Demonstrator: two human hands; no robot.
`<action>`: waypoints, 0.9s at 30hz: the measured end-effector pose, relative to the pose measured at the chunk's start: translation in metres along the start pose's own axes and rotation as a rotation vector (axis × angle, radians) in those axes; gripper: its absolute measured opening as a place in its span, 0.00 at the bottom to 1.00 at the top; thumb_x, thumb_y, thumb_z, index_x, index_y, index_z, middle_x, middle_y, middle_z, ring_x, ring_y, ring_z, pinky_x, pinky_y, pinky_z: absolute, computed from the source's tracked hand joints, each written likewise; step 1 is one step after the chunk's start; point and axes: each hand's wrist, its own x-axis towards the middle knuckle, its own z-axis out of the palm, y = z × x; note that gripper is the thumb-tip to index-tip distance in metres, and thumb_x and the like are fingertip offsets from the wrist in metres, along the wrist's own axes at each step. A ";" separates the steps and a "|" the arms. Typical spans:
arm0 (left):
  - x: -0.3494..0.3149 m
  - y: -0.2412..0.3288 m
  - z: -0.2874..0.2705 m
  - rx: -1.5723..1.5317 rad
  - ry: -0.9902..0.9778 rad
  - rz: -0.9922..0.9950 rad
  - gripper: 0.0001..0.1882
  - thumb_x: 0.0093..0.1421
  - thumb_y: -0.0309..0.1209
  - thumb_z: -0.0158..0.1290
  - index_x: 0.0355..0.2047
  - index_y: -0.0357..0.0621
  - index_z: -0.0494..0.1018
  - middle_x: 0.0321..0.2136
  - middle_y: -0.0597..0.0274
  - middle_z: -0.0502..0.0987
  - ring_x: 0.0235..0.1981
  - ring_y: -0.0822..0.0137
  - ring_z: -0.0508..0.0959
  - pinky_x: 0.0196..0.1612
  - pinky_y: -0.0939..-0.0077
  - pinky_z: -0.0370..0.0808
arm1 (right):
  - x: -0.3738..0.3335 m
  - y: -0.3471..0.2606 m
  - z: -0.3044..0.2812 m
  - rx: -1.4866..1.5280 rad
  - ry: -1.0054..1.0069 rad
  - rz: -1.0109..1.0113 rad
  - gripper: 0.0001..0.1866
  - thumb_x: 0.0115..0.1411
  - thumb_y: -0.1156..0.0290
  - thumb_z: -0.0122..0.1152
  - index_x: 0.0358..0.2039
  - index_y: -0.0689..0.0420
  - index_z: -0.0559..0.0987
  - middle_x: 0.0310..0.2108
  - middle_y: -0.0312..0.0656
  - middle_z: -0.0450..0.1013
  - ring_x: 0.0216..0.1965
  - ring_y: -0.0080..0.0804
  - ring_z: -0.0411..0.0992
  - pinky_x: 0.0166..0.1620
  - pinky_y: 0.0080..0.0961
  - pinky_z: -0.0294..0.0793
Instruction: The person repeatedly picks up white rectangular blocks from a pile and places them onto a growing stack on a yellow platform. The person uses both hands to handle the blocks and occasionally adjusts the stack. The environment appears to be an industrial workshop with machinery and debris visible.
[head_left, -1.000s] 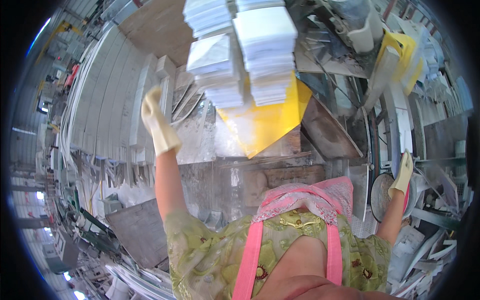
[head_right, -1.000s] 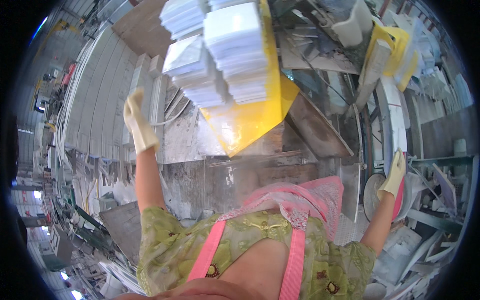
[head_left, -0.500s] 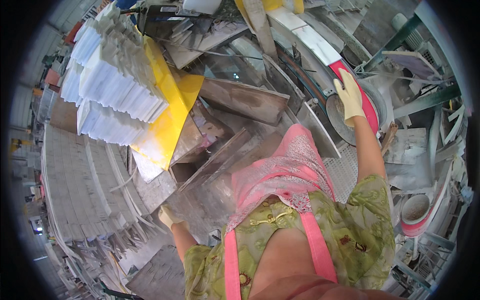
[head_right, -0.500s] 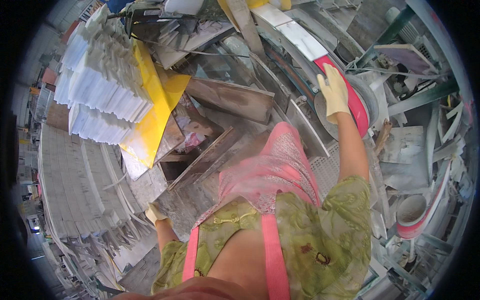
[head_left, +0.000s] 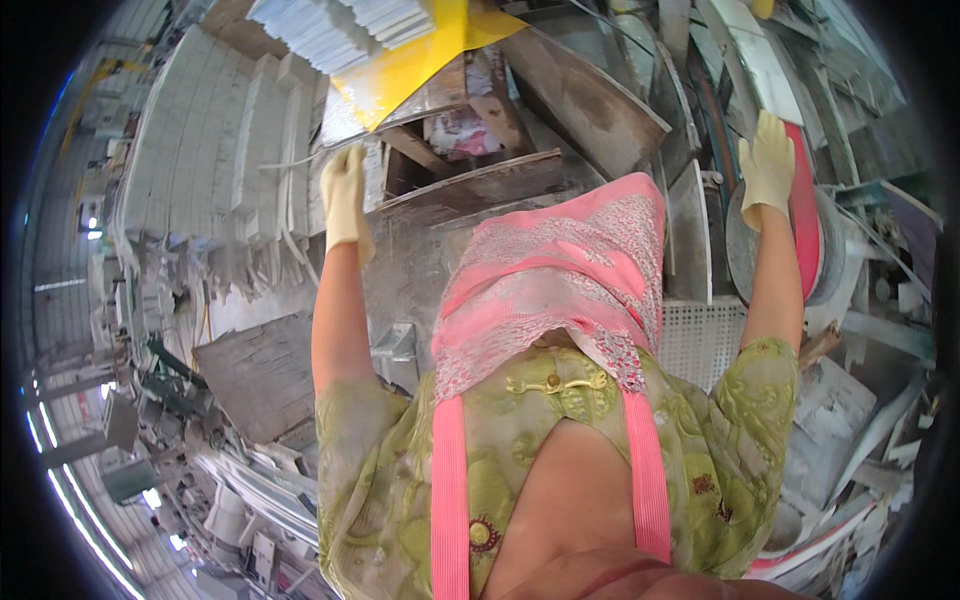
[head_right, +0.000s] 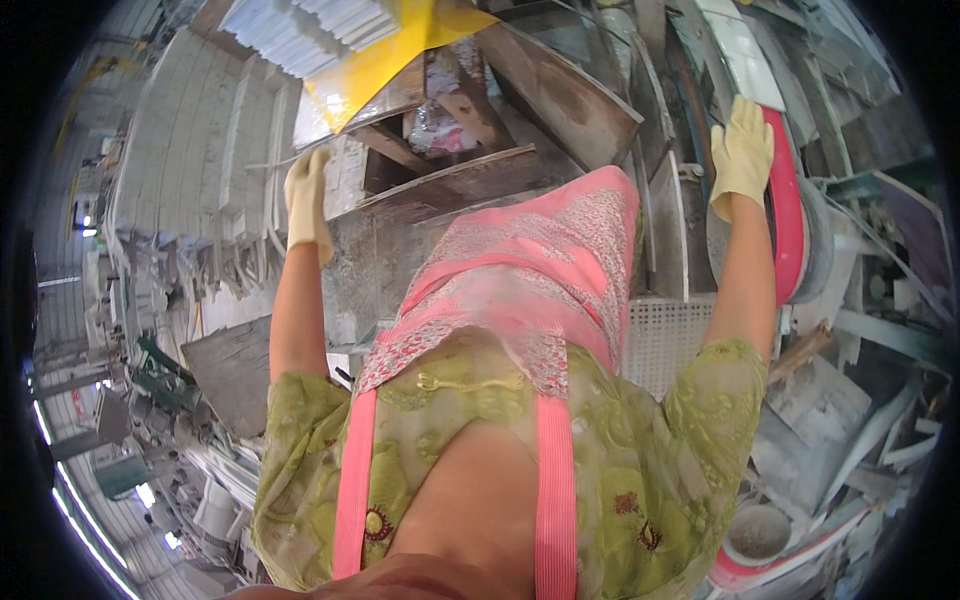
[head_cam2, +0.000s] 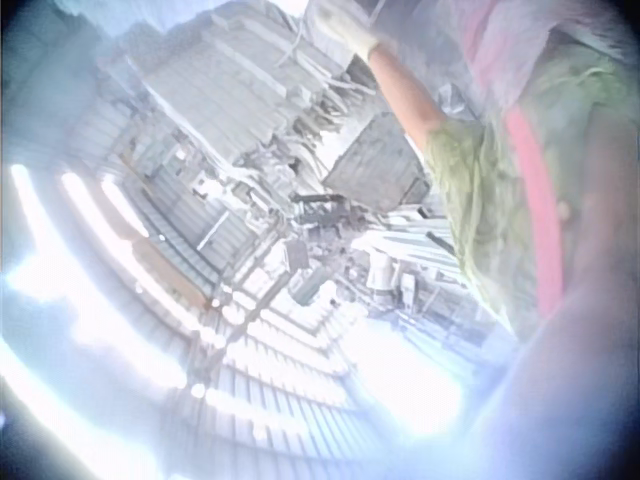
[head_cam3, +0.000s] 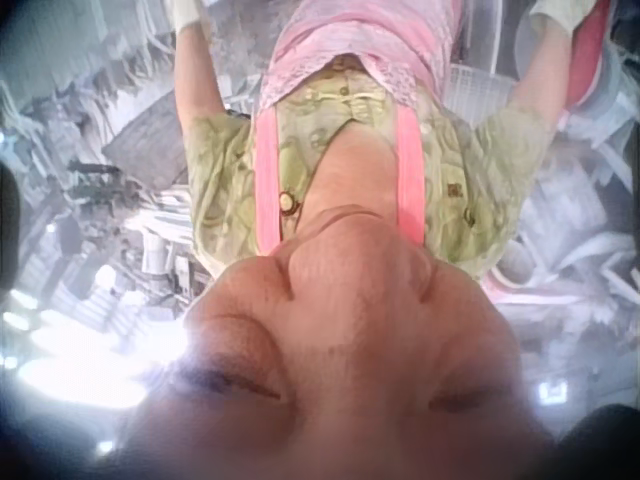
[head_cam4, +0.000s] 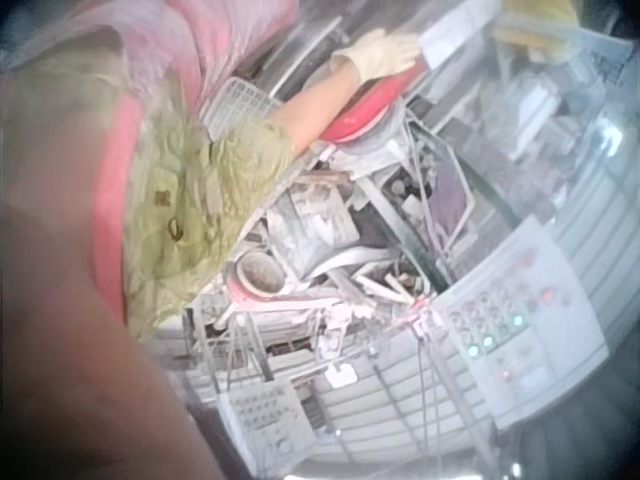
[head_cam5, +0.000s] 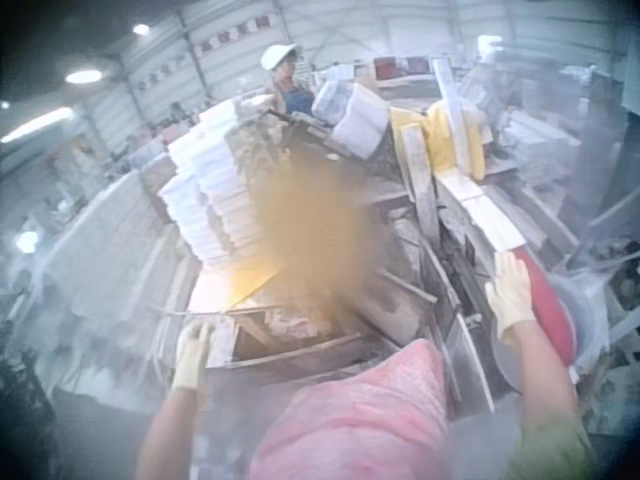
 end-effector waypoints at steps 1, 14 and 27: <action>0.017 0.013 0.012 0.057 -0.011 0.042 0.22 0.61 0.46 0.52 0.43 0.42 0.82 0.39 0.46 0.83 0.45 0.52 0.82 0.51 0.65 0.74 | -0.002 -0.002 -0.001 -0.006 0.049 -0.003 0.37 0.65 0.54 0.54 0.71 0.54 0.58 0.71 0.43 0.56 0.72 0.36 0.53 0.70 0.40 0.53; 0.085 0.031 0.091 0.833 -0.453 0.419 0.15 0.59 0.37 0.47 0.40 0.44 0.78 0.36 0.40 0.81 0.42 0.41 0.81 0.48 0.50 0.76 | -0.009 -0.005 -0.007 0.063 0.153 -0.015 0.36 0.67 0.52 0.51 0.72 0.51 0.57 0.72 0.43 0.55 0.73 0.36 0.49 0.72 0.43 0.46; 0.022 0.061 0.076 0.941 -0.213 0.548 0.15 0.60 0.28 0.48 0.45 0.35 0.76 0.35 0.44 0.81 0.39 0.49 0.82 0.43 0.57 0.76 | -0.011 0.008 0.006 0.048 0.266 -0.211 0.38 0.68 0.48 0.50 0.73 0.49 0.55 0.72 0.51 0.53 0.73 0.44 0.51 0.72 0.45 0.47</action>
